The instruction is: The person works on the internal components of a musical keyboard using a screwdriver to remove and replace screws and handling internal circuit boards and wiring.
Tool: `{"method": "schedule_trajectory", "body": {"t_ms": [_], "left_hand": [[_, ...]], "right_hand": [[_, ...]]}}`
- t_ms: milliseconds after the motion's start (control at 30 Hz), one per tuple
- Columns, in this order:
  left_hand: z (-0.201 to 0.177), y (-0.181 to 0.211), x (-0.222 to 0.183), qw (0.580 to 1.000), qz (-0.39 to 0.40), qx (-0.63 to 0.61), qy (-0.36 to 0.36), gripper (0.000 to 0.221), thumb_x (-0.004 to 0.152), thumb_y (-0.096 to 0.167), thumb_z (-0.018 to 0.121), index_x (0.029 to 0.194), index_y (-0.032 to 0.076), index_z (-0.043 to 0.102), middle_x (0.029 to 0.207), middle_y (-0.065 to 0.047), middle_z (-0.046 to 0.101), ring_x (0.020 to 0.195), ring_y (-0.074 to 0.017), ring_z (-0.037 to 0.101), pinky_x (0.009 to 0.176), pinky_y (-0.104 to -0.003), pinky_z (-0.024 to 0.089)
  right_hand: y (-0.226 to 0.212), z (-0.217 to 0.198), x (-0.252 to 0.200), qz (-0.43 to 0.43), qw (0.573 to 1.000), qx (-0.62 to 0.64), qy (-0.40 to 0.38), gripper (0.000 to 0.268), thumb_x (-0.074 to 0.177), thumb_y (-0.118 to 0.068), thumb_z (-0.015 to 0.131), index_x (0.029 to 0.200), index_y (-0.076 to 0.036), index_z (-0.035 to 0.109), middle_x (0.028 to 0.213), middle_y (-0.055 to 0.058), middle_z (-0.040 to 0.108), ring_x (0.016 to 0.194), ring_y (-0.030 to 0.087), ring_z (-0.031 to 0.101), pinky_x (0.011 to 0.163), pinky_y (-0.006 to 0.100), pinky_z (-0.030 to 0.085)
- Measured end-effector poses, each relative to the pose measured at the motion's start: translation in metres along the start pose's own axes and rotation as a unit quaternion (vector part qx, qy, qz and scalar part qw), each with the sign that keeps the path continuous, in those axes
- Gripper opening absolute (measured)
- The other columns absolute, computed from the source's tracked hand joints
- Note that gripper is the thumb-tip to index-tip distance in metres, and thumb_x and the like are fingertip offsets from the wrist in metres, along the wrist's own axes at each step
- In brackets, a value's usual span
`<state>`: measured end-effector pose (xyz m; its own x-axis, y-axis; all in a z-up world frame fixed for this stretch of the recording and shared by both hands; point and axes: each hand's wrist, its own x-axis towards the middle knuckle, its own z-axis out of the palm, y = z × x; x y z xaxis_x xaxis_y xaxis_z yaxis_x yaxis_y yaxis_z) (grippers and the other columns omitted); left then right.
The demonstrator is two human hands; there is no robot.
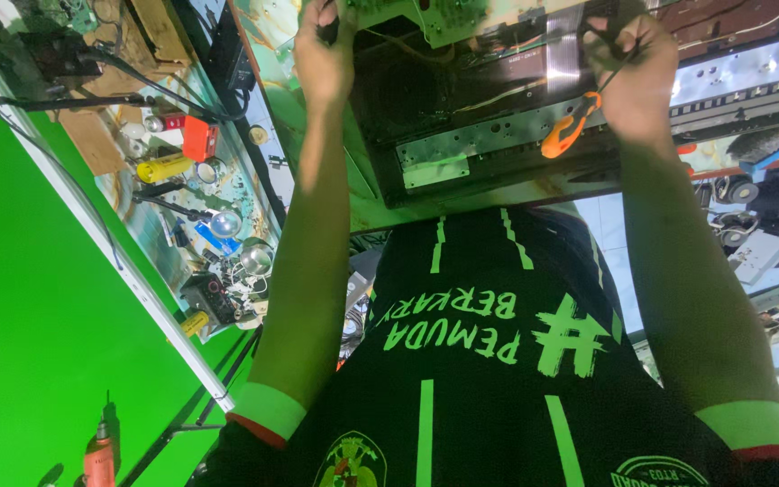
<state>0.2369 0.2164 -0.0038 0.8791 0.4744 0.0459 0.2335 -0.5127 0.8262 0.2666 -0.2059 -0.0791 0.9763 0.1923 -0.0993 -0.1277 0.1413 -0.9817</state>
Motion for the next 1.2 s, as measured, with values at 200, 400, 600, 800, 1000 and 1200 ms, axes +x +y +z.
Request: {"method": "schedule_trajectory", "body": {"t_ms": [200,400,600,800,1000,1200], "left_hand": [[0.001,0.006,-0.003,0.999,-0.032,0.013,-0.003,0.037,0.095,0.026,0.076,0.126,0.009,0.069,0.115,-0.010,0.081,0.107,-0.0203,0.076,0.097,-0.034,0.054],[-0.005,0.011,-0.007,0.998,-0.011,0.069,-0.001,0.042,0.094,0.030,0.077,0.129,0.010,0.068,0.117,-0.010,0.079,0.109,-0.0213,0.074,0.097,-0.035,0.053],[0.003,0.006,-0.011,1.000,-0.003,0.031,0.001,0.035,0.097,0.027,0.075,0.126,0.011,0.068,0.105,-0.007,0.080,0.098,-0.0195,0.074,0.093,-0.034,0.054],[0.006,-0.003,-0.009,1.000,0.009,0.016,0.000,0.035,0.097,0.024,0.075,0.127,0.010,0.065,0.100,-0.007,0.077,0.094,-0.0199,0.071,0.090,-0.034,0.054],[0.003,-0.012,-0.011,0.999,0.011,0.041,-0.005,0.032,0.099,0.023,0.077,0.124,0.009,0.063,0.102,-0.009,0.073,0.095,-0.0248,0.066,0.092,-0.035,0.054],[0.003,0.031,-0.021,0.976,0.076,0.191,0.075,0.044,0.094,0.024,0.076,0.132,0.005,0.061,0.117,-0.015,0.071,0.107,-0.0353,0.064,0.096,-0.052,0.041]], "right_hand": [[-0.002,-0.001,-0.005,0.035,0.997,-0.067,-0.024,0.037,0.105,0.017,0.067,0.092,-0.008,0.042,0.098,0.004,0.059,0.095,0.009,0.060,0.087,0.025,0.052],[-0.014,0.005,-0.010,-0.030,0.992,-0.122,-0.019,0.034,0.105,0.017,0.065,0.092,-0.006,0.044,0.098,0.002,0.059,0.096,0.008,0.057,0.090,0.025,0.050],[-0.021,0.011,-0.019,-0.060,0.979,-0.195,0.003,0.037,0.113,0.011,0.067,0.089,-0.006,0.042,0.084,0.000,0.052,0.080,0.005,0.051,0.075,0.024,0.044],[-0.014,0.010,-0.020,-0.067,0.983,-0.172,0.016,0.039,0.116,0.007,0.069,0.089,-0.005,0.044,0.082,-0.001,0.049,0.075,0.005,0.043,0.067,0.024,0.038],[-0.014,0.008,-0.022,-0.092,0.964,-0.248,0.035,0.036,0.115,0.001,0.071,0.090,-0.005,0.046,0.082,0.000,0.046,0.077,0.010,0.040,0.072,0.027,0.038],[-0.019,0.017,-0.026,-0.052,0.967,-0.244,0.055,0.033,0.113,-0.002,0.068,0.089,-0.005,0.046,0.087,-0.001,0.046,0.084,0.012,0.040,0.077,0.029,0.039]]}}
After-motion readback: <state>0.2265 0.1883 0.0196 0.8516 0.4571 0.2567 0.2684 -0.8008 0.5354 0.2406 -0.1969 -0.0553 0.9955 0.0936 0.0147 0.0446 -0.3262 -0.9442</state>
